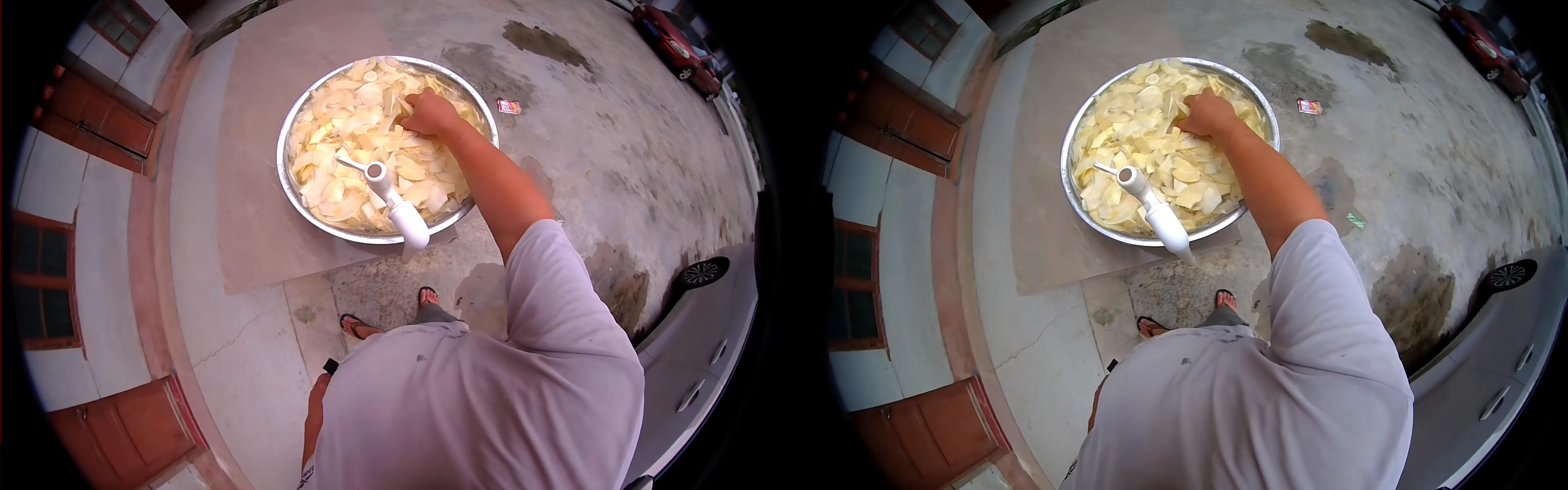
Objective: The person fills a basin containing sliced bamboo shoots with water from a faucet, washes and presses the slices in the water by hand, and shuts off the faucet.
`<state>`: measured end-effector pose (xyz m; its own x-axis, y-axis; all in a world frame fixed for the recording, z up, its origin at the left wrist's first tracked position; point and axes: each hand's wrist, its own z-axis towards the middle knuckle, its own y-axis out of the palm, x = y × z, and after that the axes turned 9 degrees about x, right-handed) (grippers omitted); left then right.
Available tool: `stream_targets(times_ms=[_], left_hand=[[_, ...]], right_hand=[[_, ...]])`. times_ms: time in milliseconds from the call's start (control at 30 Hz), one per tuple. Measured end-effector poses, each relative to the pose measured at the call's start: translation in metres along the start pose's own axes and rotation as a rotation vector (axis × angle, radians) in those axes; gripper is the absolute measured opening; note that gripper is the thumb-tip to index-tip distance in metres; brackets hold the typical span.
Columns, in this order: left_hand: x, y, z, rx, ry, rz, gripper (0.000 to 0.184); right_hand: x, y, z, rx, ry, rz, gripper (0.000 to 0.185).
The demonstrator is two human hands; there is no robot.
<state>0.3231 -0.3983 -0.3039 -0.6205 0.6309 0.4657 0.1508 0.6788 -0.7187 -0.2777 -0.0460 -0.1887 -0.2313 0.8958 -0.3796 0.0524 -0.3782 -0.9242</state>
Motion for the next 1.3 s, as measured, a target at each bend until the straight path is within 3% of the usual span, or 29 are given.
stream_targets(times_ms=[33, 67, 200, 300, 333, 367, 467, 567, 633, 700, 867, 1033, 1067, 1167, 1300], left_hand=[[0.000, 0.000, 0.001, -0.001, 0.004, 0.000, 0.033], [0.000, -0.001, 0.003, -0.003, 0.007, 0.003, 0.033], [0.003, -0.003, 0.009, -0.008, 0.028, 0.011, 0.033], [0.005, -0.004, 0.015, -0.011, 0.042, 0.018, 0.033], [0.007, -0.005, 0.016, -0.011, 0.045, 0.021, 0.033], [0.007, -0.005, 0.019, -0.008, 0.051, 0.020, 0.033], [0.008, -0.005, 0.021, -0.011, 0.059, 0.020, 0.034], [0.009, -0.006, 0.021, -0.008, 0.062, 0.020, 0.034], [0.009, -0.006, 0.018, -0.005, 0.057, 0.018, 0.034], [0.009, -0.005, 0.017, -0.006, 0.055, 0.017, 0.034], [0.008, -0.002, 0.012, -0.005, 0.047, 0.023, 0.034], [0.007, -0.002, 0.008, -0.003, 0.037, 0.022, 0.034], [0.006, -0.001, 0.005, -0.001, 0.034, 0.021, 0.034], [0.005, -0.001, -0.001, 0.010, 0.019, 0.018, 0.034], [0.004, 0.002, -0.009, 0.018, 0.005, 0.022, 0.035]], right_hand=[[-0.007, -0.003, -0.006, -0.007, 0.016, -0.010, 0.067], [-0.021, -0.013, -0.020, 0.060, -0.007, -0.038, 0.047], [-0.028, -0.019, -0.039, 0.267, -0.215, -0.064, 0.036], [-0.039, -0.031, -0.053, 0.258, -0.316, -0.005, 0.036], [-0.041, -0.027, -0.058, 0.287, -0.367, 0.043, 0.040], [-0.043, -0.028, -0.065, 0.211, -0.414, 0.061, 0.057], [-0.056, -0.041, -0.097, 0.004, -0.371, 0.025, 0.084], [-0.045, -0.048, -0.100, 0.030, -0.367, 0.094, 0.083], [-0.036, -0.048, -0.091, 0.158, -0.168, 0.056, 0.086], [-0.032, -0.041, -0.081, -0.013, -0.012, 0.025, 0.089], [-0.040, 0.011, -0.067, 0.040, -0.051, 0.006, 0.097], [-0.041, -0.047, -0.067, 0.047, -0.158, 0.079, 0.091], [-0.027, -0.040, -0.052, 0.238, -0.125, 0.088, 0.087], [0.030, -0.011, 0.004, 0.498, 0.025, -0.090, 0.086], [0.041, 0.003, 0.021, 0.302, 0.065, 0.186, 0.075]])
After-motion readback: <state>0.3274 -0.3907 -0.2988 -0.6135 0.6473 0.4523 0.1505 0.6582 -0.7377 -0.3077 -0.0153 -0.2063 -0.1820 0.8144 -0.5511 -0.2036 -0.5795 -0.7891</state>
